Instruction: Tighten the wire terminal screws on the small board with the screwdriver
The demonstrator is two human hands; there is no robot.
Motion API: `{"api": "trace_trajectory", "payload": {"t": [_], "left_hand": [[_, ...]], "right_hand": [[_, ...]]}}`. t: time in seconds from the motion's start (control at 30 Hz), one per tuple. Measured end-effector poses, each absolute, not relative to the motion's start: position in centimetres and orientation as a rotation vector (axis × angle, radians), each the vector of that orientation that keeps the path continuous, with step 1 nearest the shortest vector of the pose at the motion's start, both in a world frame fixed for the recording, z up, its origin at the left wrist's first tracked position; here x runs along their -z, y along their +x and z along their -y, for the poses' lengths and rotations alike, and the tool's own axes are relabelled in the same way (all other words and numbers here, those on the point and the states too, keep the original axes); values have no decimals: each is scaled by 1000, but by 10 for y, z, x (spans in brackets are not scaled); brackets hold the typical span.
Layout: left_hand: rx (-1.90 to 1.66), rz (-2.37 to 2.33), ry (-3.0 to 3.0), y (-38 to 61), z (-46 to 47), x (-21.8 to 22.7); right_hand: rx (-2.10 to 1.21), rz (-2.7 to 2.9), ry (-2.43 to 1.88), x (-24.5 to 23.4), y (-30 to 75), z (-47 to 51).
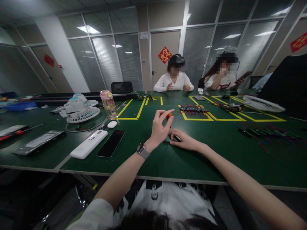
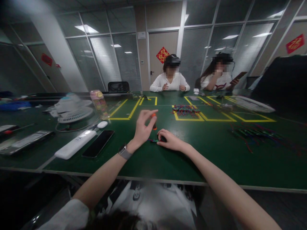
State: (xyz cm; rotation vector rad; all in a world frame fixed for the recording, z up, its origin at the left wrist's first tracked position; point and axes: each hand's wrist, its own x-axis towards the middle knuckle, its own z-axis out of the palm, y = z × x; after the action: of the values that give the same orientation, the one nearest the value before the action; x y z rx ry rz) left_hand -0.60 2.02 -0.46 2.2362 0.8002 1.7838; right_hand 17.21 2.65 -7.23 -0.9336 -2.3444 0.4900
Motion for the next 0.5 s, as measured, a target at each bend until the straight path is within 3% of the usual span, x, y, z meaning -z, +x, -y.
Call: {"api": "trace_trajectory", "payload": {"t": [0.5], "left_hand": [[-1816, -794, 2211, -6, -19, 3]], "right_hand": [[-496, 2352, -944, 70, 172, -25]]}}
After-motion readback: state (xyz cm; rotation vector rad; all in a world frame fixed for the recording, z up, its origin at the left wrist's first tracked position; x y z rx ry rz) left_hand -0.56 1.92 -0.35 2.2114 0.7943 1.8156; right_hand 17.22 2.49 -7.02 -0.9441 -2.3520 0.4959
